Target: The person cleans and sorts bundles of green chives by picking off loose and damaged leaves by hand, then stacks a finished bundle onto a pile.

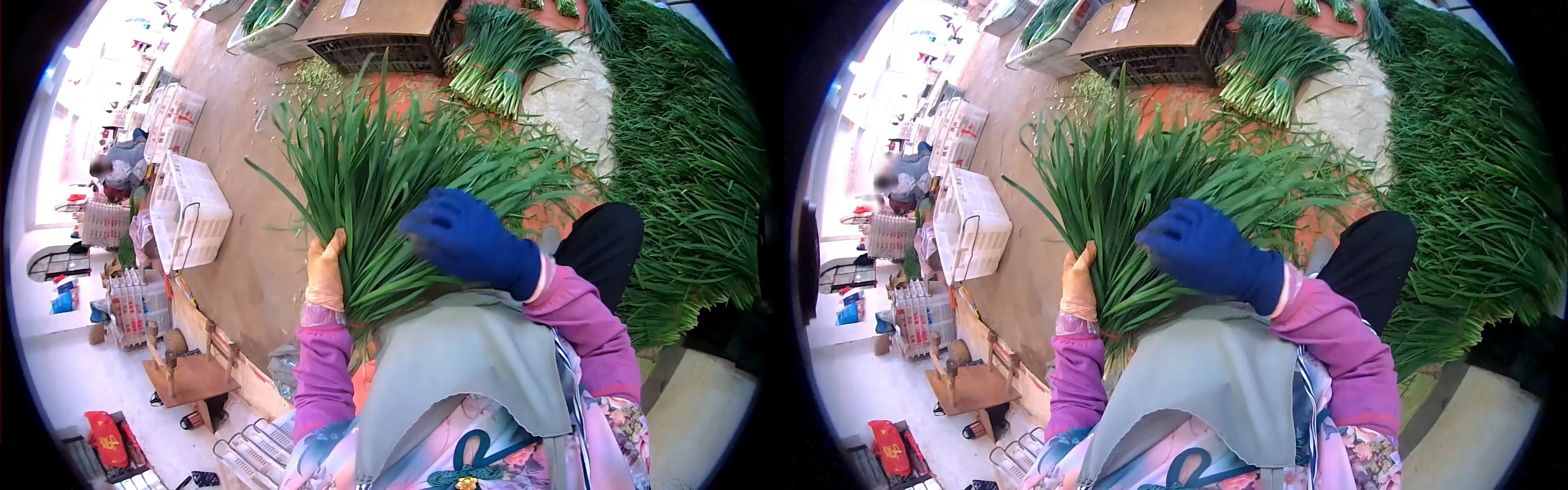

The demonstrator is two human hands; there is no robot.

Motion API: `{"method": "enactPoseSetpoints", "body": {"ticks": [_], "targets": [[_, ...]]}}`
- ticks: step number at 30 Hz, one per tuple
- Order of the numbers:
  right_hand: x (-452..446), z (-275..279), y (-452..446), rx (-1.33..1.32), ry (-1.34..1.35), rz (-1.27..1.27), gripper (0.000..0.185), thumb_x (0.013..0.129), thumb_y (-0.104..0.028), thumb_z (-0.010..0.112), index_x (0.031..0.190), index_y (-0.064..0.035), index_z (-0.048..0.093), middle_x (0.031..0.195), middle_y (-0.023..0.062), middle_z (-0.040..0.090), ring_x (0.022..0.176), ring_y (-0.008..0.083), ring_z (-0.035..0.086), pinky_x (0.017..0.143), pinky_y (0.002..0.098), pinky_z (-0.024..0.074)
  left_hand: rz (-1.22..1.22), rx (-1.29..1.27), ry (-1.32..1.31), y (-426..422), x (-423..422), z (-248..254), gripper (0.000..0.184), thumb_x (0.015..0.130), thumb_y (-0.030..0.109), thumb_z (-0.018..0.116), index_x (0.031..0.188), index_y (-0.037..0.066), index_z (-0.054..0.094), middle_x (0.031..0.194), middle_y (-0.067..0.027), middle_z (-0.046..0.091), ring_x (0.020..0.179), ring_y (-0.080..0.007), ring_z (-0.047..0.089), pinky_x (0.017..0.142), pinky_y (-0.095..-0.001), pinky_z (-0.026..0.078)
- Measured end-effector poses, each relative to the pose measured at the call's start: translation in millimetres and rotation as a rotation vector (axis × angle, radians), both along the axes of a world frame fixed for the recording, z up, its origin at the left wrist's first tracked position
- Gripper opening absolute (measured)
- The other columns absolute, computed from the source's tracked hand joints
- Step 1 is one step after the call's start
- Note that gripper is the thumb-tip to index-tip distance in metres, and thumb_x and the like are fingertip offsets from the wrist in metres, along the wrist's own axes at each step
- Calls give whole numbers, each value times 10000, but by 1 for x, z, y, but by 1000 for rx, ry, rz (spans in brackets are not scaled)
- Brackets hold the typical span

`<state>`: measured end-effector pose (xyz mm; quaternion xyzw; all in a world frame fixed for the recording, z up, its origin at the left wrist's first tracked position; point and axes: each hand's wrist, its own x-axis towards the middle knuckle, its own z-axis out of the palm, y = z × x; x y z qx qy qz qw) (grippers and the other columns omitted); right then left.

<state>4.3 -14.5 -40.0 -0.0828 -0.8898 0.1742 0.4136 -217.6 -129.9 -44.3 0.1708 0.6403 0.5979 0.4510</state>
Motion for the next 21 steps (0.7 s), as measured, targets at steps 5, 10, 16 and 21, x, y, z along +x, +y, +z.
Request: {"method": "enactPoseSetpoints", "body": {"ticks": [5, 10, 16, 21], "targets": [[38, 31, 48, -687, 342, -103, 129, 840, -102, 623, 938, -30, 664, 784, 78, 665, 593, 113, 599, 555, 237, 469, -34, 25, 44, -6, -3, -7, 232, 859, 96, 565, 1050, -36, 567, 928, -73, 634, 768, -140, 603, 700, -258, 496], [57, 58, 90, -627, 241, -256, 198, 828, -114, 627, 1023, -80, 647, 765, 82, 657, 594, 120, 589, 547, 261, 464, -146, 64, 149, -11, 2, -6, 276, 860, 97, 543, 1104, -32, 535, 964, -80, 626, 784, -158, 613, 703, -272, 511], [56, 44, 97, 11, -424, -356, 610, 762, -145, 587, 1328, -285, 407, 599, 89, 539, 532, 270, 558, 497, 391, 448, -210, 65, 200, -15, 4, -5, 239, 841, 56, 554, 1064, -29, 575, 941, -63, 634, 771, -133, 596, 700, -251, 489], [53, 1, 124, 62, -216, -87, 235, 840, -163, 507, 1043, -141, 625, 537, 88, 520, 430, 201, 526, 408, 329, 420, -196, 92, 166, -17, 4, -6, 231, 816, -11, 544, 1041, -36, 592, 926, -53, 637, 769, -120, 586, 707, -240, 475]]}}
